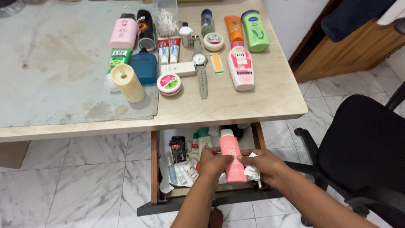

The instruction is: The person removes various personal care items from a drawer and places them on a table. Items handled include a candle, tubes of cream, bottles of lotion, a razor, and a watch. The person arranges the items on the table surface.

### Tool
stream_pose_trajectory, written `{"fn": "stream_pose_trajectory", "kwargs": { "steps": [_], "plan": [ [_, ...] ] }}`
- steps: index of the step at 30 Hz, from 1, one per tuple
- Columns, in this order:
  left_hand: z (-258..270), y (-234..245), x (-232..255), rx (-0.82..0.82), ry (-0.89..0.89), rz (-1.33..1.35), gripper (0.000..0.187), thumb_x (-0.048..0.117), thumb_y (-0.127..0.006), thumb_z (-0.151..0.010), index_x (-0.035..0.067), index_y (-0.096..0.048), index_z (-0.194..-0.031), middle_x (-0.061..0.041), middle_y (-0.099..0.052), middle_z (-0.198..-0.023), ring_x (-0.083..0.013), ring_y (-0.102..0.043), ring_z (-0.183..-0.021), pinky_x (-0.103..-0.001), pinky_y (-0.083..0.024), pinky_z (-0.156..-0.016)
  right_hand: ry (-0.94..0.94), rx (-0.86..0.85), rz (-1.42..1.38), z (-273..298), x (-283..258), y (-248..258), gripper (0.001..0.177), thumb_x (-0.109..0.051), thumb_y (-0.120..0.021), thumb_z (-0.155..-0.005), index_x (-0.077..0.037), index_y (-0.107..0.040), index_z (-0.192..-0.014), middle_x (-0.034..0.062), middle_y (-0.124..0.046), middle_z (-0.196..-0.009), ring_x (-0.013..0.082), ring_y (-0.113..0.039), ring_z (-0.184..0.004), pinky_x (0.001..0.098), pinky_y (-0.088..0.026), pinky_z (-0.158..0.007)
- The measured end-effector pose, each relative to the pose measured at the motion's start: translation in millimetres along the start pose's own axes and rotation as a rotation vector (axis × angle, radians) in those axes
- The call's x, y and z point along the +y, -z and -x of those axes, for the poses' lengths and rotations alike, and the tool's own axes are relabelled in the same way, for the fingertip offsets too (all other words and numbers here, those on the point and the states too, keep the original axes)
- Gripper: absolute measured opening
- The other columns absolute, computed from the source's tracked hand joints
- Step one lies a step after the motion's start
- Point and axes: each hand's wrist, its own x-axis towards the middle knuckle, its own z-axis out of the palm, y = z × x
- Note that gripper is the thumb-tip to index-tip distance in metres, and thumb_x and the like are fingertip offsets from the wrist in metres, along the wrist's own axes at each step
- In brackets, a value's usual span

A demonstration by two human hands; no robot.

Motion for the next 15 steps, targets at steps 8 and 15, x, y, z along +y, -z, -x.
{"fn": "stream_pose_trajectory", "kwargs": {
  "steps": [8, 15],
  "plan": [
    [32.9, -8.4, 32.3, -0.027, -0.032, 0.009, 0.059, 0.001, -0.075, -0.076, -0.008, -0.055, -0.131, -0.023, -0.074, -0.111, -0.0281, -0.076, -0.095, -0.036, -0.063, -0.081, -0.021, 0.036, 0.079, 40.3, -30.0, -2.1, 0.032, -0.017, -0.073, -0.089, -0.001, -0.064, -0.116, 0.0119, -0.073, -0.088, 0.0176, -0.069, -0.071, 0.0346, -0.055, -0.060],
    [49.8, -10.9, 44.7, -0.034, -0.042, 0.041, 0.064, -0.002, -0.075, -0.076, -0.006, -0.050, -0.134, -0.019, -0.072, -0.112, -0.0255, -0.076, -0.098, -0.034, -0.063, -0.084, 0.030, 0.024, 0.067, 60.0, -38.4, -3.9, 0.033, -0.016, -0.073, -0.088, 0.000, -0.065, -0.116, 0.0127, -0.074, -0.093, 0.0175, -0.072, -0.078, 0.0339, -0.060, -0.067]
  ]
}}
